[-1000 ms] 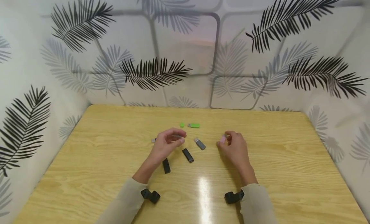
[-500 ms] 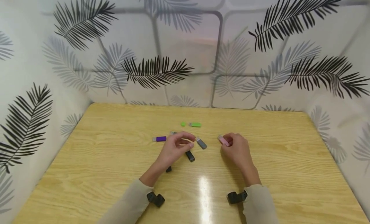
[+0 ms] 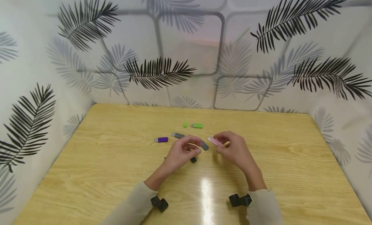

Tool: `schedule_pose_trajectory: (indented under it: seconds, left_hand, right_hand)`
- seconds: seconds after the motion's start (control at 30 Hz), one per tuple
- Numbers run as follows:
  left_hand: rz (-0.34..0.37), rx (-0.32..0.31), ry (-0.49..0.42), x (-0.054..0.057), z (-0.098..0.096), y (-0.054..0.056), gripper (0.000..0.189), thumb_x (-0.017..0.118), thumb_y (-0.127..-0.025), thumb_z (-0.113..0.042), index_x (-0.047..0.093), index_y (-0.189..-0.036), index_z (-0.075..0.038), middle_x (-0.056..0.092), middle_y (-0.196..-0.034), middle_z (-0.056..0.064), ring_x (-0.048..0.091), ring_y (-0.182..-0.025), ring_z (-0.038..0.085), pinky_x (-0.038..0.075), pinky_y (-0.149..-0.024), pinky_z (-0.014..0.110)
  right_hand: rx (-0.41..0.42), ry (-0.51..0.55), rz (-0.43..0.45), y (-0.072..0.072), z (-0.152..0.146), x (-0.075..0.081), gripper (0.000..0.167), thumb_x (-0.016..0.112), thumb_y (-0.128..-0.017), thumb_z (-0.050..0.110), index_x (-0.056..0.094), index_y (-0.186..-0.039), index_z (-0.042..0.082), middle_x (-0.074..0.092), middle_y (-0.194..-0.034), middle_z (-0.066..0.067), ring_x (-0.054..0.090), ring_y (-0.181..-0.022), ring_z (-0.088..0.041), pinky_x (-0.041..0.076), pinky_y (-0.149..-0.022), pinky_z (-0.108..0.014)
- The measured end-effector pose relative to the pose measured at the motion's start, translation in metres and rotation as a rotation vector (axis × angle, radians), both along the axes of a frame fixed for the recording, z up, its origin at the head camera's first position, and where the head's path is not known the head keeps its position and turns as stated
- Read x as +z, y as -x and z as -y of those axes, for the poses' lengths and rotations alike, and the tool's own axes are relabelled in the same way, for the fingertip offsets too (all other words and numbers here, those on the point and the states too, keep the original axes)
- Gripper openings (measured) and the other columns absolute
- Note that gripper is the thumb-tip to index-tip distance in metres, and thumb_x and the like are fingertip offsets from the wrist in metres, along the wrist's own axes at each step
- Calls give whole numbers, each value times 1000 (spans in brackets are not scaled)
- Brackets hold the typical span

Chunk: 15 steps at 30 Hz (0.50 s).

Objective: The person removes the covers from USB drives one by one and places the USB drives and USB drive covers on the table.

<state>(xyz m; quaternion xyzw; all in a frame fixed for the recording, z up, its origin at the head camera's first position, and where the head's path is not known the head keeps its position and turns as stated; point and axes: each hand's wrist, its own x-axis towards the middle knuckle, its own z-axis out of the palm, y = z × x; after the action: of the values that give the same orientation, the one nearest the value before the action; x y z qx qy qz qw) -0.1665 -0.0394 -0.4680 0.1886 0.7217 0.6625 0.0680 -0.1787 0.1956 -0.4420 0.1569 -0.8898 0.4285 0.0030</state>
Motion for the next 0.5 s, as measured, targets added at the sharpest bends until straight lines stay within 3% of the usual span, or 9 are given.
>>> schedule_pose_trajectory:
  seconds: [0.27,0.5]
  left_hand:
    - [17,-43,-97,0,-3,-1,40,65,-100,-3,56,-139,0,64,-121,30,68,-102,48,57,-84,59]
    - [27,-46,-208,11,-3,-2,32,64,-101,-1,59,-133,4,65,-116,27,67,-100,52,58,-86,57]
  right_hand:
    - [106,19,-75,-9,8,17,26,73,-88,-3,73,-113,6,73,-104,-4,66,-95,-21,60,-79,-39]
    - [141,24,-136,-14,13,24,29,75,-86,-5,74,-110,11,72,-103,3,65,-93,-16,60,-77,-42]
